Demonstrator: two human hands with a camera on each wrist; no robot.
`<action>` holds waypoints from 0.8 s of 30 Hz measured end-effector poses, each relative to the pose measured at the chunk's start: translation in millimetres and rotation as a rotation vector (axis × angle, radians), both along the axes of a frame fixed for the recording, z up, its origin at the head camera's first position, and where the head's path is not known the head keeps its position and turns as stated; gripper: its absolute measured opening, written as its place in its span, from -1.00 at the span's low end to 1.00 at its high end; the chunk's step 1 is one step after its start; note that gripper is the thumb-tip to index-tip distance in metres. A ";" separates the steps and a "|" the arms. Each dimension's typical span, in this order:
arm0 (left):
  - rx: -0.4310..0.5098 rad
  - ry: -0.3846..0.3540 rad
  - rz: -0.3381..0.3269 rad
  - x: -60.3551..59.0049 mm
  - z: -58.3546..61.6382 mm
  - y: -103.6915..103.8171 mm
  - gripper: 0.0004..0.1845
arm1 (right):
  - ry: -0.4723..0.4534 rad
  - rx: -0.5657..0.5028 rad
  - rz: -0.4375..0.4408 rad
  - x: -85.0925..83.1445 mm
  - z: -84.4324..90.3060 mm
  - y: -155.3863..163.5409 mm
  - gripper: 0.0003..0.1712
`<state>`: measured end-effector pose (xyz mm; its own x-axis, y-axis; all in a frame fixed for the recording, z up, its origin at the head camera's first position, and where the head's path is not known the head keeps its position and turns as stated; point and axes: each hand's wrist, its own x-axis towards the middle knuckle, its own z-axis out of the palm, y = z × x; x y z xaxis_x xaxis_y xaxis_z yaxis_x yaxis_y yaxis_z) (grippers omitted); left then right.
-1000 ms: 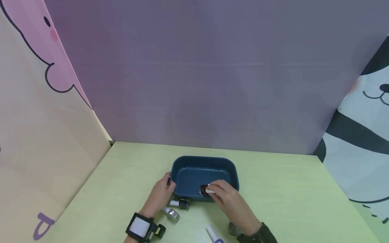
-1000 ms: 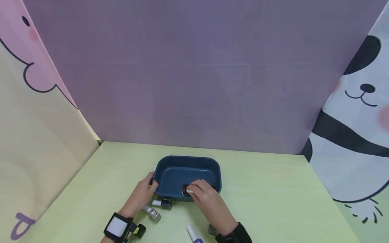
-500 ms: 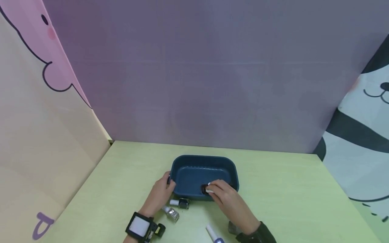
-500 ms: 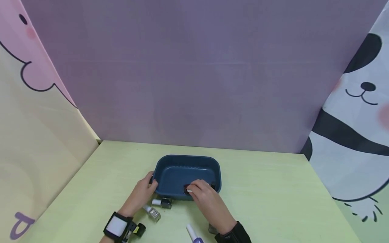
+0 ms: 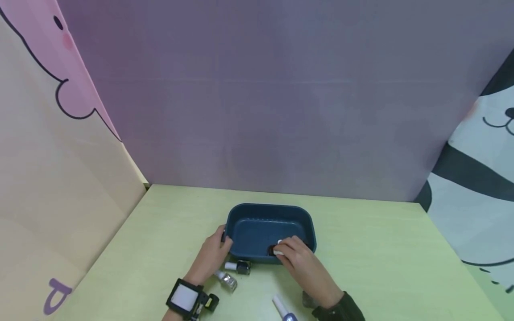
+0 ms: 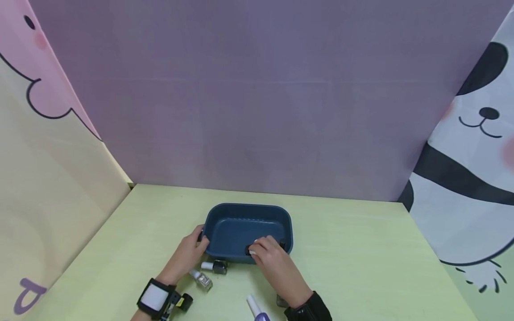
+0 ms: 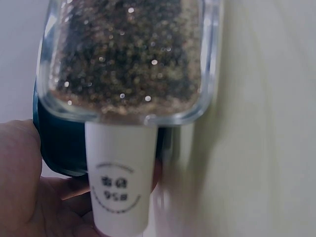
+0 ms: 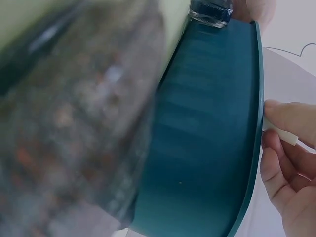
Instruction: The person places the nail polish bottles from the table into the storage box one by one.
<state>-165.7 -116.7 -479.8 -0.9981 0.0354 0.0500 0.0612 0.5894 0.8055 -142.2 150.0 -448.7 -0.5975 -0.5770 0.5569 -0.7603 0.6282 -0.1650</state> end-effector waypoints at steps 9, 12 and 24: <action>-0.002 -0.001 -0.002 0.3 0.1 -0.6 -0.49 | -0.039 0.014 -0.023 -0.5 -0.1 0.4 -0.82; 0.001 0.000 -0.002 0.2 0.0 -0.6 -0.49 | -0.045 0.024 -0.031 -0.7 0.0 0.0 -0.84; 0.004 -0.014 0.007 0.4 0.1 -0.2 -0.48 | -0.057 0.024 -0.034 -0.6 -1.3 -3.1 -0.84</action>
<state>-165.3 -116.9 -479.6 -0.9989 0.0279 0.0364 0.0458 0.5866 0.8086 -142.8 146.9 -450.0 -0.6476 -0.5683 0.5076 -0.7281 0.6580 -0.1921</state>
